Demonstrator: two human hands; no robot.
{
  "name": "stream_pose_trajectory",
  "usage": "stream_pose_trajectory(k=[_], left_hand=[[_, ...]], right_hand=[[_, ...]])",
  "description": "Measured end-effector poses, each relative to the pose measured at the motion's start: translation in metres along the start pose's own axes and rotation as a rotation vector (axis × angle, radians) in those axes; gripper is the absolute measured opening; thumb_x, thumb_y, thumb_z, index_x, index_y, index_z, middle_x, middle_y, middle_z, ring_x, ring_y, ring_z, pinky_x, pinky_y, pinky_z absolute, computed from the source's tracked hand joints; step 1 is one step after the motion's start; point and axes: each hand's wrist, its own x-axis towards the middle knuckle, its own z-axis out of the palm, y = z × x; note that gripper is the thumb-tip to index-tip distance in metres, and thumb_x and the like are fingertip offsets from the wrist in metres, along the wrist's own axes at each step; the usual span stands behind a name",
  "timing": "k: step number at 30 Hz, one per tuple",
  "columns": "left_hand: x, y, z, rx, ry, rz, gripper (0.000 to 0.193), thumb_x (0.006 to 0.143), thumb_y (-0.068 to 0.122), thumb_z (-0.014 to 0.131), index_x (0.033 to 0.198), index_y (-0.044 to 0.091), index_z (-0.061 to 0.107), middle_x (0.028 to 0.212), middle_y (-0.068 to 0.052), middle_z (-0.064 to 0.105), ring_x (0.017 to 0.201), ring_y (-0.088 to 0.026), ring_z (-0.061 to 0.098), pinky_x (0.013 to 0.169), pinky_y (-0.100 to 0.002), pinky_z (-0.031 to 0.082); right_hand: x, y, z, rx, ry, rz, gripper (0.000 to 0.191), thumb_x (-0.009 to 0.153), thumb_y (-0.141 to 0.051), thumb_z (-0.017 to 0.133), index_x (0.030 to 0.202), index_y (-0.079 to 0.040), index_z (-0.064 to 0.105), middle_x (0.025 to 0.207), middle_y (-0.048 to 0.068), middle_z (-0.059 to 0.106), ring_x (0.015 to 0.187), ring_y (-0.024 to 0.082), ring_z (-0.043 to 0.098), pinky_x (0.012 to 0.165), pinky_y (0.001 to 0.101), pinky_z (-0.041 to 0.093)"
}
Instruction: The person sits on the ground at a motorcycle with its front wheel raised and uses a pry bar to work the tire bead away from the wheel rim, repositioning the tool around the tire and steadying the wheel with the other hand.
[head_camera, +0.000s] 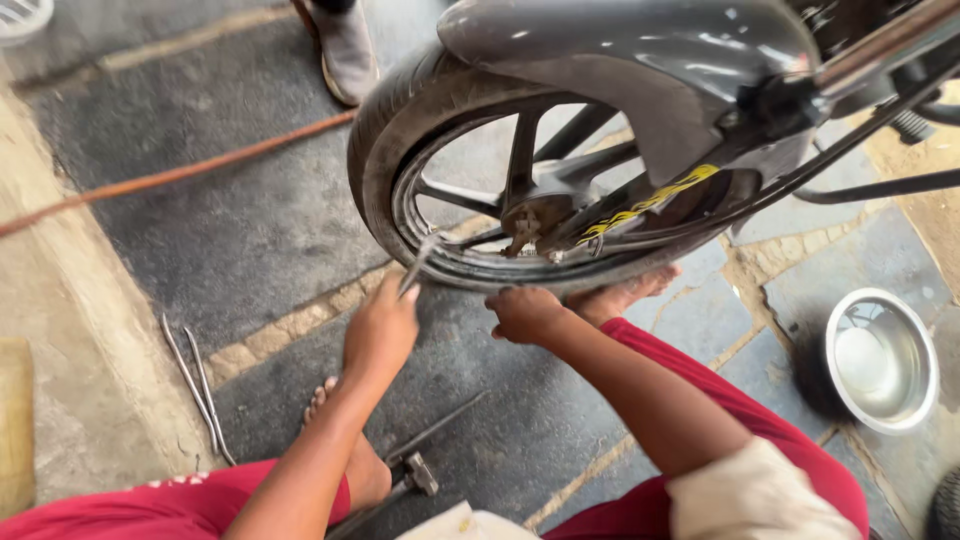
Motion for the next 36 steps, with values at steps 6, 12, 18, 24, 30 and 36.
stream_pose_trajectory(k=[6,12,18,24,30,36], left_hand=[[0.006,-0.032,-0.015,0.048,0.001,0.136,0.034,0.09,0.026,0.072,0.121,0.01,0.069,0.103,-0.028,0.068,0.093,-0.05,0.065,0.079,-0.058,0.052],[0.006,0.0,-0.112,0.051,0.026,0.002,0.036,0.09,0.034,0.069,0.119,0.014,0.071,0.093,-0.024,0.073,0.091,-0.043,0.071,0.083,-0.052,0.056],[0.001,0.038,-0.154,0.227,0.0,-0.055,0.028,0.103,0.035,0.056,0.111,0.013,0.071,0.09,-0.022,0.073,0.09,-0.045,0.07,0.081,-0.057,0.052],[0.015,0.062,-0.169,0.411,-0.082,0.095,0.033,0.103,0.04,0.053,0.106,0.013,0.072,0.089,-0.021,0.073,0.086,-0.045,0.07,0.077,-0.058,0.053],[0.028,0.079,-0.191,0.565,-0.123,0.262,0.034,0.103,0.038,0.054,0.097,0.012,0.076,0.086,-0.02,0.074,0.086,-0.042,0.072,0.078,-0.057,0.055],[0.051,0.074,-0.173,0.795,-0.255,0.229,0.031,0.102,0.034,0.058,0.097,0.009,0.076,0.091,-0.018,0.076,0.084,-0.033,0.076,0.07,-0.049,0.059]], right_hand=[[-0.037,-0.002,-0.068,0.093,0.717,0.011,0.031,0.093,-0.035,0.075,0.102,-0.005,0.072,0.105,0.017,0.07,0.104,0.034,0.068,0.09,0.045,0.055],[0.039,-0.018,-0.121,1.147,0.904,-0.296,0.076,0.089,-0.034,0.085,0.144,-0.007,0.041,0.132,0.006,0.061,0.129,0.019,0.057,0.106,0.0376,0.046],[0.078,-0.033,-0.142,1.973,0.8,-0.488,0.078,0.072,-0.034,0.093,0.134,-0.009,0.052,0.125,0.003,0.062,0.118,0.019,0.061,0.1,0.0412,0.049],[0.055,-0.033,-0.116,1.885,0.824,-0.528,0.078,0.076,-0.037,0.094,0.132,-0.005,0.052,0.126,0.009,0.064,0.121,0.025,0.063,0.107,0.0448,0.053],[0.043,-0.04,-0.109,1.893,0.799,-0.564,0.079,0.075,-0.039,0.093,0.133,-0.005,0.051,0.125,0.01,0.062,0.119,0.026,0.062,0.103,0.0455,0.054],[0.042,-0.036,-0.103,1.868,0.772,-0.582,0.082,0.079,-0.042,0.093,0.133,0.002,0.05,0.127,0.016,0.061,0.121,0.029,0.062,0.11,0.0474,0.053]])
